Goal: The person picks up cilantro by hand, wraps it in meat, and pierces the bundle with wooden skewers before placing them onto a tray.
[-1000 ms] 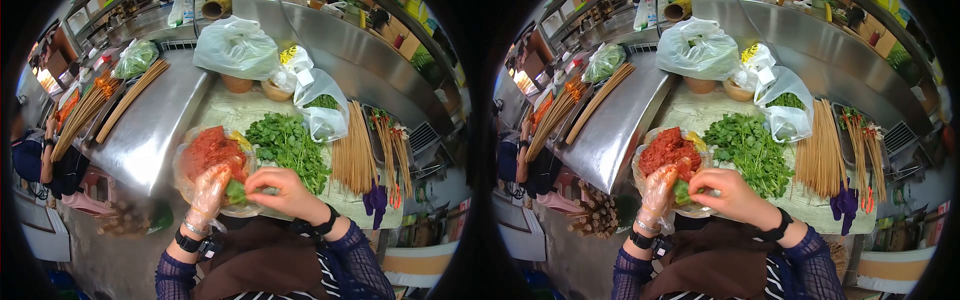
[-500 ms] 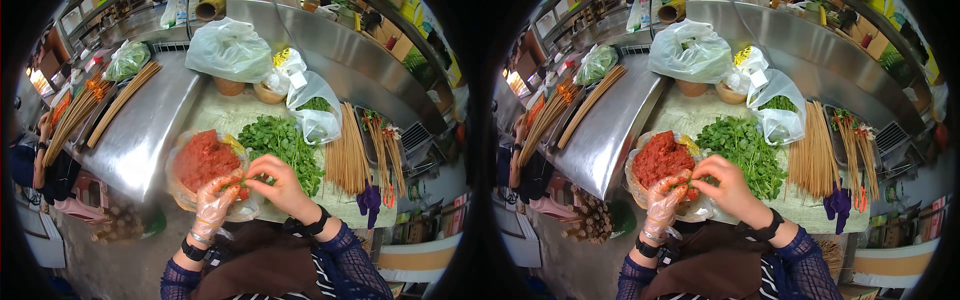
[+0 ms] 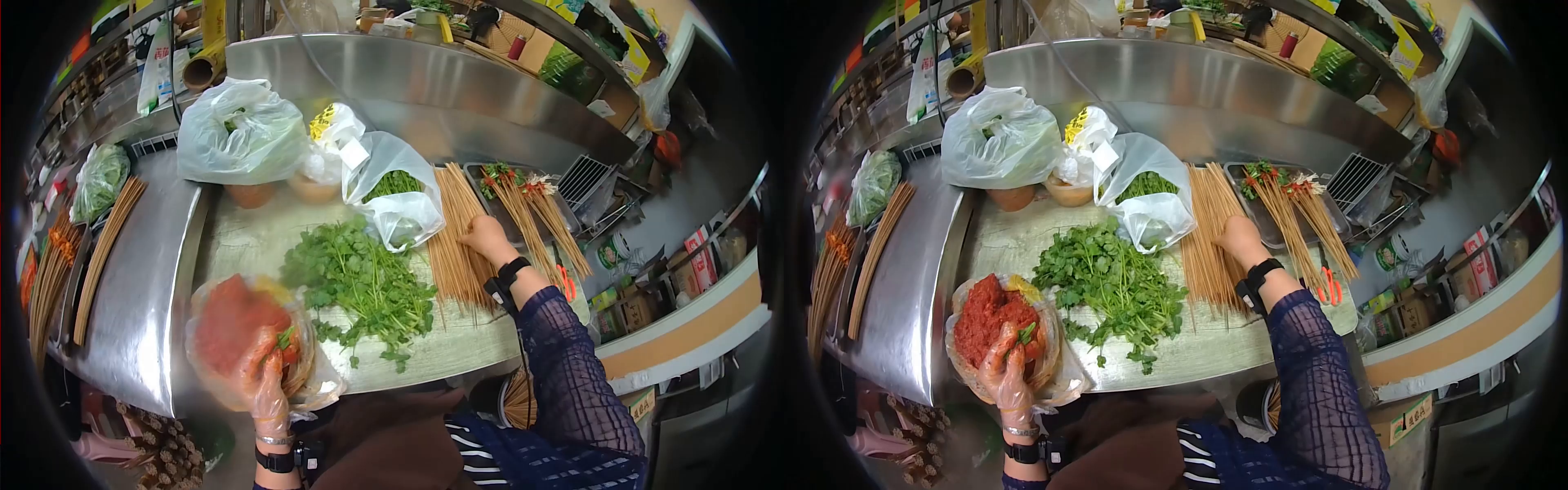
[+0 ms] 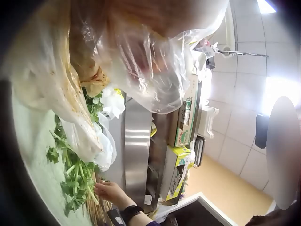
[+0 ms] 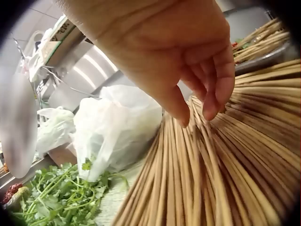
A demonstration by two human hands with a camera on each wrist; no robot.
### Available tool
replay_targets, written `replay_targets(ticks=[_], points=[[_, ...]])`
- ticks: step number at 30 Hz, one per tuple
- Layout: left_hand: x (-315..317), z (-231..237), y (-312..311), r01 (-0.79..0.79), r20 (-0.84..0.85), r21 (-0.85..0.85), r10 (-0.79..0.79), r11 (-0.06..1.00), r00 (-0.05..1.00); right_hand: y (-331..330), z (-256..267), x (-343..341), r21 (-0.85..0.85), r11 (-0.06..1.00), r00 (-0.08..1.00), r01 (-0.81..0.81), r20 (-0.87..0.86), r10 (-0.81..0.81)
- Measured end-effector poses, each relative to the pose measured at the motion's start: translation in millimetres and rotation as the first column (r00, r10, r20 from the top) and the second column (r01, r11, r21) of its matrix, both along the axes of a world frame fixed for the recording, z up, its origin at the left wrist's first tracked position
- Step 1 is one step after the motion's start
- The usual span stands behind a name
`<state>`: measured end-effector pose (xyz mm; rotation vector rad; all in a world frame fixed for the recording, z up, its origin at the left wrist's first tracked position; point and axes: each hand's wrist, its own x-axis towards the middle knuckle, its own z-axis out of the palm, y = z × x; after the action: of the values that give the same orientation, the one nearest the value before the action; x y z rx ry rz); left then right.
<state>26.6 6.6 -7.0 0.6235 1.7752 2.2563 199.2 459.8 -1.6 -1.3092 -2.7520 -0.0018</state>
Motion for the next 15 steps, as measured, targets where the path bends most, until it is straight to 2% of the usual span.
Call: replay_targets(ticks=[3,6,8,12,13,15], points=[[1.6,-2.4,0.4,0.002,0.031,0.042,-0.003,0.999,1.000,8.9,-1.2,-4.1,-0.310,0.944,0.989,0.117,-0.045,-0.138],[0.0,-5.6,-2.6,0.007,-0.017,0.029,-0.006,1.000,1.000,12.2,4.1,2.1,-0.627,0.763,0.914,0.154,-0.202,-0.351],[0.6,-8.8,-2.2,-0.013,-0.033,0.023,0.014,1.000,0.999,10.1,8.1,7.2,-0.735,0.671,0.855,0.101,-0.281,-0.436],[3.8,-4.4,-2.0,-0.023,0.014,0.054,0.023,0.998,1.000,-2.4,33.6,13.0,-0.859,0.499,0.760,-0.114,-0.399,-0.513],[3.2,-4.2,-2.3,-0.026,0.010,0.045,0.025,0.999,1.000,-10.2,42.5,11.7,-0.867,0.446,0.695,-0.221,-0.461,-0.552],[2.4,-5.4,-2.0,-0.029,0.050,0.065,0.025,0.997,0.998,-33.8,53.7,5.2,-0.800,0.387,0.492,-0.458,-0.591,-0.640]])
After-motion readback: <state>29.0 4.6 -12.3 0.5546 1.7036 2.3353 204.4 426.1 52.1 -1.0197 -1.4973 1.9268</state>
